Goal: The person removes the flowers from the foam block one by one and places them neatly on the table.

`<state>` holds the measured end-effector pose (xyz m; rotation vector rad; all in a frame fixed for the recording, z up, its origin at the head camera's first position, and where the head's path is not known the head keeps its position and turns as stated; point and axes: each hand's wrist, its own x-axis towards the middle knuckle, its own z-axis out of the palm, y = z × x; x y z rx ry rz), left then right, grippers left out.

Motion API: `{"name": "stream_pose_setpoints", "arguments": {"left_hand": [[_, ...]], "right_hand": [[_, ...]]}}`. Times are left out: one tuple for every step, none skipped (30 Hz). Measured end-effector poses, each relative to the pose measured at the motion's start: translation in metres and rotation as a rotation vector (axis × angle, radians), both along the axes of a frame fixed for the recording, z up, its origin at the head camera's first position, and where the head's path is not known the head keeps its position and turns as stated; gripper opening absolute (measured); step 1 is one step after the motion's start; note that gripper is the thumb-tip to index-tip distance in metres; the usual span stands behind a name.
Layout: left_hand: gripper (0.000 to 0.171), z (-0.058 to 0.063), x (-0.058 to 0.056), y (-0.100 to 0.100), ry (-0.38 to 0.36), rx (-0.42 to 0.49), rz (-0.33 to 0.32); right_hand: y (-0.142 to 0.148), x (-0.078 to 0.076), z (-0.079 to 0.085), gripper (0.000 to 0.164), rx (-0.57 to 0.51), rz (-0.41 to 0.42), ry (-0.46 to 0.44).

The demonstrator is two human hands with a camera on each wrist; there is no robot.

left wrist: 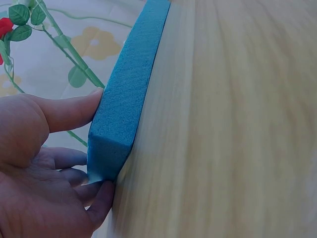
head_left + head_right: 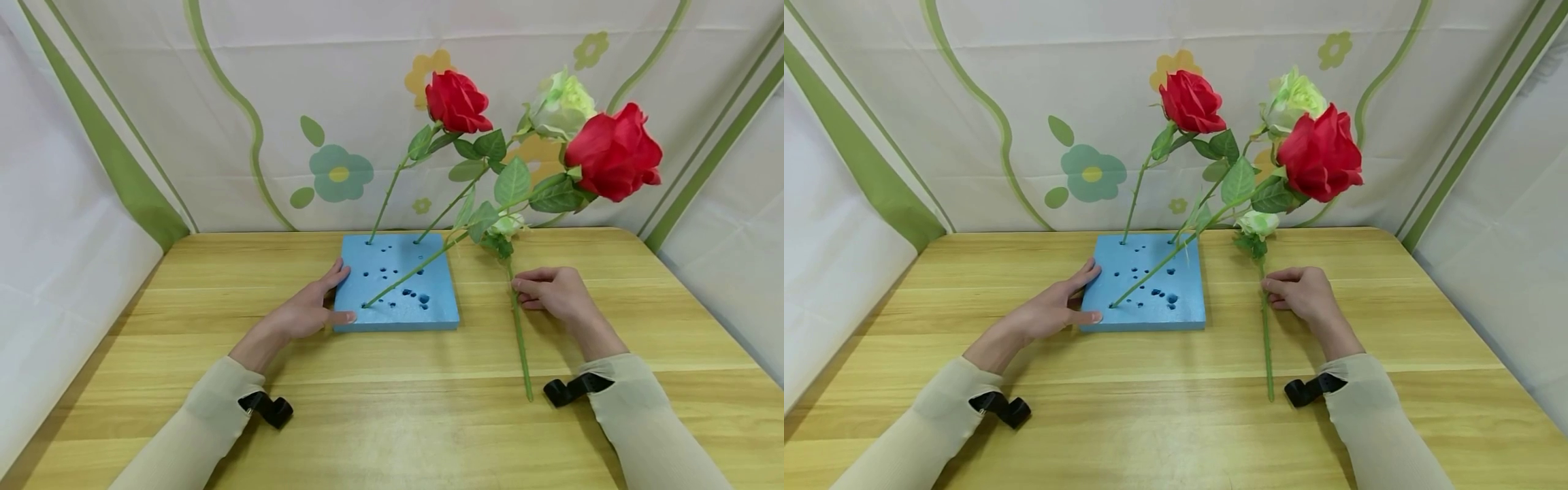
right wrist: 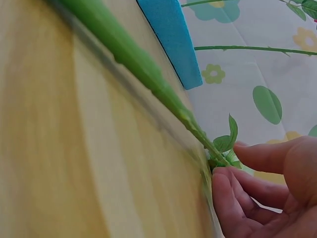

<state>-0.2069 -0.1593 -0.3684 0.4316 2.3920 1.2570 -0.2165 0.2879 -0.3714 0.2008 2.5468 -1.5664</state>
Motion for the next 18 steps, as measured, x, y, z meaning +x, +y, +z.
{"name": "stream_pose_setpoints", "arguments": {"left_hand": [[0.095, 0.000, 0.000, 0.000, -0.001, 0.000, 0.000], [0.095, 0.000, 0.000, 0.000, -0.001, 0.002, 0.000], [0.095, 0.000, 0.000, 0.000, -0.003, 0.004, 0.001], [0.095, 0.000, 0.000, 0.000, -0.005, 0.006, 0.000], [0.095, 0.000, 0.000, 0.000, -0.006, 0.007, 0.000], [0.095, 0.000, 0.000, 0.000, -0.007, 0.009, -0.001], [0.095, 0.000, 0.000, 0.000, -0.008, 0.011, -0.001], [0.095, -0.001, 0.000, 0.000, -0.008, 0.013, -0.002], [0.095, -0.001, 0.000, 0.000, -0.009, 0.014, -0.002], [0.095, -0.001, 0.000, 0.000, -0.009, 0.016, -0.002], [0.095, -0.001, 0.000, 0.000, -0.008, 0.017, -0.002], [0.095, -0.002, 0.000, 0.000, -0.008, 0.019, -0.003], [0.095, -0.002, -0.001, 0.000, -0.009, 0.021, -0.003], [0.095, -0.002, 0.000, 0.000, -0.009, 0.021, -0.003], [0.095, -0.002, 0.000, 0.000, -0.008, 0.022, -0.002], [0.095, -0.002, 0.000, 0.000, -0.008, 0.022, -0.002], [0.095, -0.002, 0.000, 0.000, -0.008, 0.021, -0.001], [0.095, -0.002, 0.000, 0.000, -0.008, 0.022, 0.000]], "right_hand": [[0.000, 0.000, 0.000, 0.048, 0.009, -0.002, 0.004], [0.000, 0.000, 0.001, 0.047, 0.017, -0.005, 0.007], [0.000, 0.000, 0.001, 0.047, 0.023, -0.006, 0.008], [0.001, 0.001, 0.002, 0.047, 0.027, -0.008, 0.013], [0.001, 0.001, 0.002, 0.046, 0.031, -0.010, 0.018], [0.001, 0.001, 0.003, 0.046, 0.036, -0.010, 0.022], [0.001, 0.002, 0.003, 0.046, 0.036, -0.012, 0.027], [0.001, 0.002, 0.004, 0.047, 0.037, -0.012, 0.035], [0.001, 0.003, 0.005, 0.046, 0.038, -0.012, 0.042], [0.000, 0.003, 0.005, 0.046, 0.039, -0.013, 0.051], [0.000, 0.004, 0.006, 0.046, 0.038, -0.014, 0.059], [0.000, 0.004, 0.007, 0.047, 0.035, -0.013, 0.068], [-0.001, 0.005, 0.007, 0.046, 0.033, -0.014, 0.075], [-0.002, 0.005, 0.008, 0.046, 0.034, -0.013, 0.083], [-0.002, 0.005, 0.009, 0.046, 0.034, -0.013, 0.089], [-0.003, 0.005, 0.010, 0.046, 0.036, -0.010, 0.096], [-0.003, 0.005, 0.011, 0.046, 0.038, -0.009, 0.105], [-0.004, 0.006, 0.012, 0.046, 0.042, -0.006, 0.115]]}}
